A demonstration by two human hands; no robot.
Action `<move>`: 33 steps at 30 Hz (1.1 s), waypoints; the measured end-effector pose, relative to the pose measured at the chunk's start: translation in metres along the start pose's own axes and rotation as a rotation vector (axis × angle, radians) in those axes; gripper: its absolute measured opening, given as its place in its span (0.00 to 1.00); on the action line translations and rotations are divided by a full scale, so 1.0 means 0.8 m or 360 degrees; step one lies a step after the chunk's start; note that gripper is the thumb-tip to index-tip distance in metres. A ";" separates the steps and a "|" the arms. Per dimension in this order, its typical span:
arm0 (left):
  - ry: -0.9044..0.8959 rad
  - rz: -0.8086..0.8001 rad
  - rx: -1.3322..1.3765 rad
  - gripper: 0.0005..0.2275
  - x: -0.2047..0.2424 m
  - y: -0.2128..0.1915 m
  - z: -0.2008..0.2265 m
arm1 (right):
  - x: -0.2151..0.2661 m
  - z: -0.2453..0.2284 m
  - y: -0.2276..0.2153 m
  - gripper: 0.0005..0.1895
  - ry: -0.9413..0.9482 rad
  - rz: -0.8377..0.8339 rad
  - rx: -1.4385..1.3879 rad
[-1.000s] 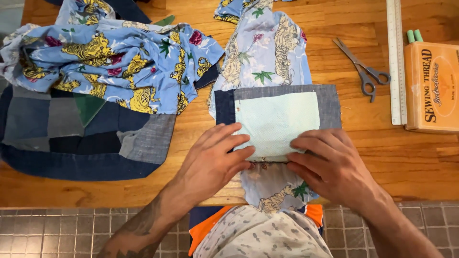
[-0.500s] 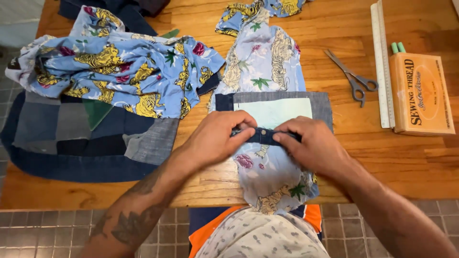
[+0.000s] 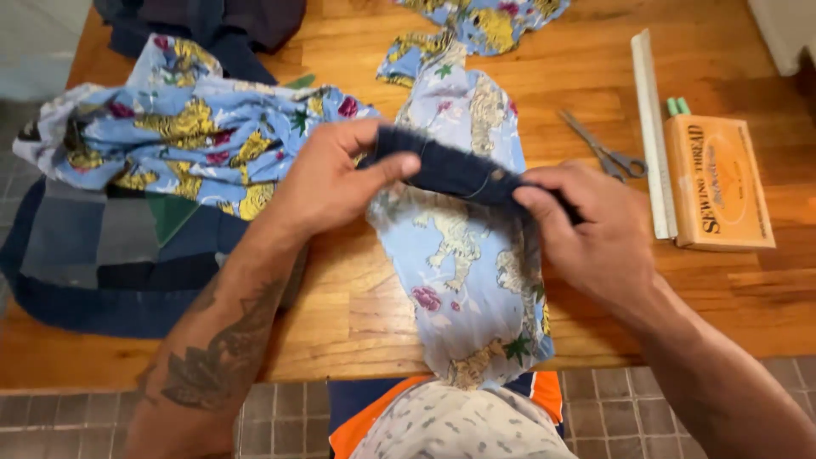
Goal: The person uses scissors to cut a piece of light blue fabric with a tiger print. They trim the edges of the fabric and then place a dark denim pocket piece on top of it to check the fit.
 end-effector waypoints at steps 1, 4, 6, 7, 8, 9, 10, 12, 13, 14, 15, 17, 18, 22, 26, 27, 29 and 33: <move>0.0179 0.0052 -0.0101 0.07 -0.005 -0.006 0.029 | -0.005 -0.028 -0.013 0.06 0.0088 0.0058 0.0060; 0.0469 0.0116 -0.0327 0.10 -0.010 -0.022 0.118 | 0.006 -0.078 -0.040 0.07 0.0358 0.0210 -0.0046; 0.0584 0.0110 -0.0438 0.12 -0.022 -0.029 0.160 | 0.023 -0.090 -0.045 0.09 0.0554 0.0312 -0.0207; 0.0737 0.0027 -0.0639 0.09 -0.029 -0.031 0.172 | 0.034 -0.094 -0.043 0.19 0.0671 0.0310 -0.0459; 0.0889 -0.0059 -0.0839 0.07 -0.037 -0.033 0.184 | 0.044 -0.097 -0.041 0.29 0.0786 0.0310 -0.0713; 0.0893 -0.0065 -0.0836 0.07 -0.054 -0.022 0.167 | 0.054 -0.095 -0.031 0.29 0.0790 0.0316 -0.0710; 0.0817 -0.0203 -0.0817 0.06 -0.071 -0.011 0.148 | 0.064 -0.092 -0.021 0.35 0.1006 0.0241 -0.0764; 0.0731 -0.0353 -0.0804 0.07 -0.102 0.017 0.100 | 0.085 -0.068 0.007 0.40 0.1230 0.0165 -0.0831; 0.0518 -0.0470 -0.0888 0.07 -0.114 0.037 0.066 | 0.099 -0.050 0.021 0.36 0.1219 0.0207 -0.0733; 0.0306 -0.0588 -0.0971 0.10 -0.127 0.058 0.033 | 0.113 -0.032 0.035 0.33 0.1207 0.0247 -0.0635; 0.0324 -0.0597 -0.0975 0.10 -0.130 0.073 0.002 | 0.120 -0.029 0.040 0.33 0.1205 0.0269 -0.0632; 0.0338 -0.0671 -0.0938 0.12 -0.139 0.102 -0.061 | 0.133 -0.022 0.048 0.29 0.1235 0.0249 -0.0179; 0.0356 -0.0682 -0.0940 0.12 -0.143 0.104 -0.064 | 0.133 -0.022 0.044 0.29 0.1237 0.0269 -0.0174; 0.0130 -0.0763 -0.0949 0.11 -0.142 0.105 -0.055 | 0.135 -0.029 0.026 0.28 0.1433 0.0078 0.0002; 0.0182 -0.0735 -0.0906 0.16 -0.145 0.086 -0.016 | 0.134 -0.059 0.008 0.28 0.1417 0.0215 -0.0313; 0.0178 -0.0743 -0.0904 0.16 -0.149 0.090 -0.019 | 0.134 -0.053 0.010 0.28 0.1425 0.0214 -0.0316; 0.0142 -0.0757 -0.0975 0.11 -0.158 0.098 -0.023 | 0.131 -0.042 0.012 0.27 0.1439 0.0206 -0.0292; 0.0069 -0.0760 -0.1030 0.10 -0.163 0.116 -0.068 | 0.154 -0.003 0.032 0.30 0.1542 0.0012 -0.0225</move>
Point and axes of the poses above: each hand's wrist, its own x-axis away from the middle knuckle, its own y-axis out of the palm, z = x × y, the point moved 1 cm from there along -x, towards the middle knuckle, and after that the axes turned 7 degrees about -x, right-handed, at the moved point
